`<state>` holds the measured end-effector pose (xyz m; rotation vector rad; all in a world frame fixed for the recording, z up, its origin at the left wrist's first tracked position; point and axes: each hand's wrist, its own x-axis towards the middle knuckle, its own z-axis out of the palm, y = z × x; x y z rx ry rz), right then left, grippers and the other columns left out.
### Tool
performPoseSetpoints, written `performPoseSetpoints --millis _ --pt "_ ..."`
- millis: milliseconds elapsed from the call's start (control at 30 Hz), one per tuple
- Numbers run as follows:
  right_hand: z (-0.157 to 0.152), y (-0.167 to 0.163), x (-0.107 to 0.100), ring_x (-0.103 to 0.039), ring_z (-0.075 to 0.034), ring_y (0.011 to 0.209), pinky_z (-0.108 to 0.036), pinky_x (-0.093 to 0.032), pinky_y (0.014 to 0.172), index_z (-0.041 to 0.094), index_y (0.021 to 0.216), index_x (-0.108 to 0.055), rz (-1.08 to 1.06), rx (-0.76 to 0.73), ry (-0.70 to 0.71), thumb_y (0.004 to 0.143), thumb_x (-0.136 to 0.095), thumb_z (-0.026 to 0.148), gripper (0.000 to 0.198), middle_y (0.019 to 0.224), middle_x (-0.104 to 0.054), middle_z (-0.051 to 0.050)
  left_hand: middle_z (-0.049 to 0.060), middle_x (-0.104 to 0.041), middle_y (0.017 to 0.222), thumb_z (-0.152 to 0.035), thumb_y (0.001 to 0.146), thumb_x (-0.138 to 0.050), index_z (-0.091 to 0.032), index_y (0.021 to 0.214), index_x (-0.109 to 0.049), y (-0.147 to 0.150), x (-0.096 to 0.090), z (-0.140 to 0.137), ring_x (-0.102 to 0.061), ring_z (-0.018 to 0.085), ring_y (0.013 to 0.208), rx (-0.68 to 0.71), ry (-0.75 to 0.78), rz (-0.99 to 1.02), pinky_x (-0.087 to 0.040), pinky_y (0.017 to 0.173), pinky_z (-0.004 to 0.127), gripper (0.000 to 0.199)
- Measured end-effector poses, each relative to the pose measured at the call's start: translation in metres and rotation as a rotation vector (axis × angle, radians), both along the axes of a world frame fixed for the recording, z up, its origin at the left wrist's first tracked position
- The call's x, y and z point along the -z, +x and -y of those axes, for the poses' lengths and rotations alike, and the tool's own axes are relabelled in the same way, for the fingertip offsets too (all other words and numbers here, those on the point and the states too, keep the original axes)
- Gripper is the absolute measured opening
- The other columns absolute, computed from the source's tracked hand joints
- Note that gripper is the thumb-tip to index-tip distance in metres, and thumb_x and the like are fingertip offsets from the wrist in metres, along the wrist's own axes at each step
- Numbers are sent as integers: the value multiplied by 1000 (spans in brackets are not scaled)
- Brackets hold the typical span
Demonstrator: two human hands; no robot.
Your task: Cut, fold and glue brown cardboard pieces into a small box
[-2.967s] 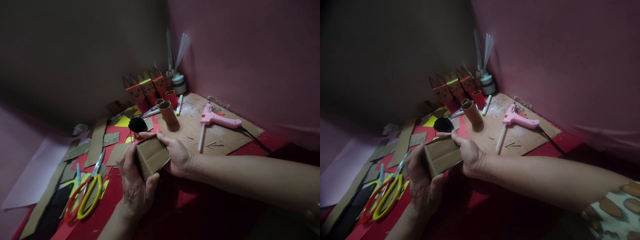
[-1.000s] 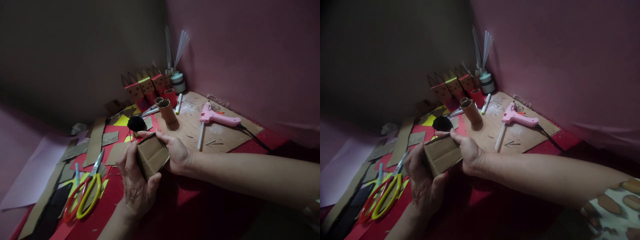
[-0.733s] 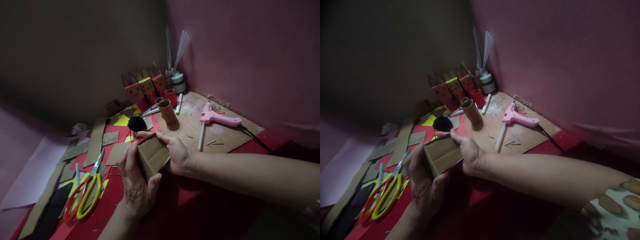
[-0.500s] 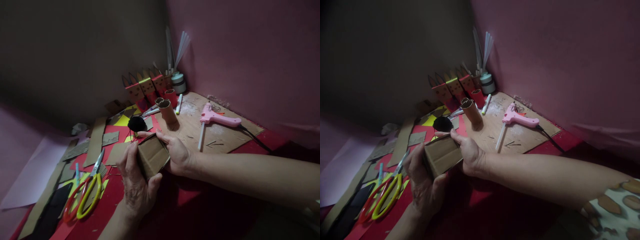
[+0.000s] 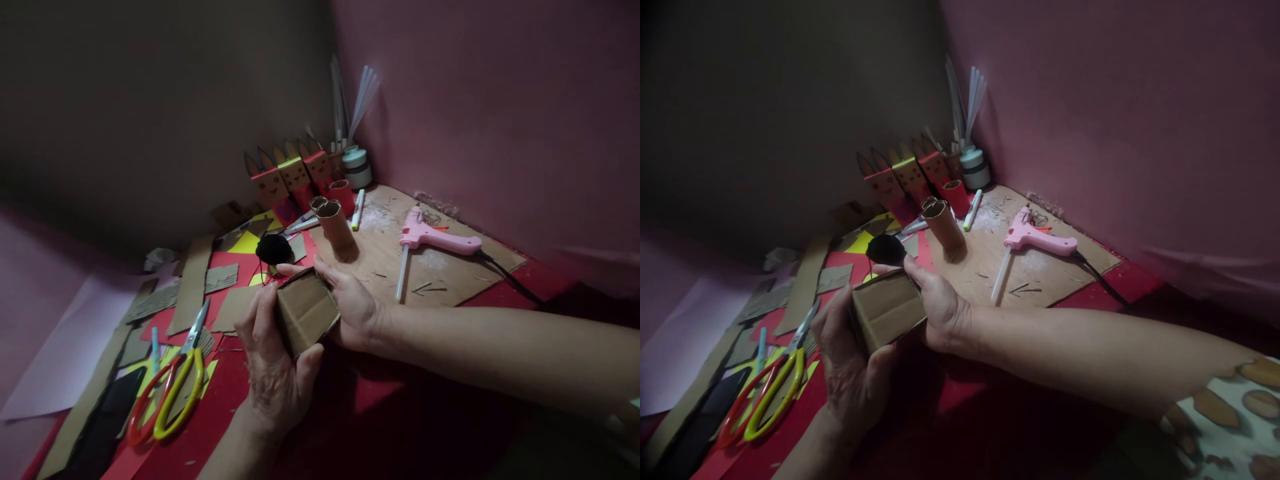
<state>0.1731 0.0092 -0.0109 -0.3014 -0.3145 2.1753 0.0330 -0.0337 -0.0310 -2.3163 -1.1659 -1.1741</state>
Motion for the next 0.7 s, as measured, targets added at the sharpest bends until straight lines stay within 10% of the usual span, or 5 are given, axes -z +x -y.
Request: performPoseSetpoints --millis 700 --pt "-2 -2 0 -66 -20 78 -39 -49 84 16 110 -69 67 19 -39 100 -35 41 44 86 -72 -8 16 -47 129 -39 85 -61 -19 139 -42 3 -11 4 -46 33 120 79 -117 158 -40 101 54 61"
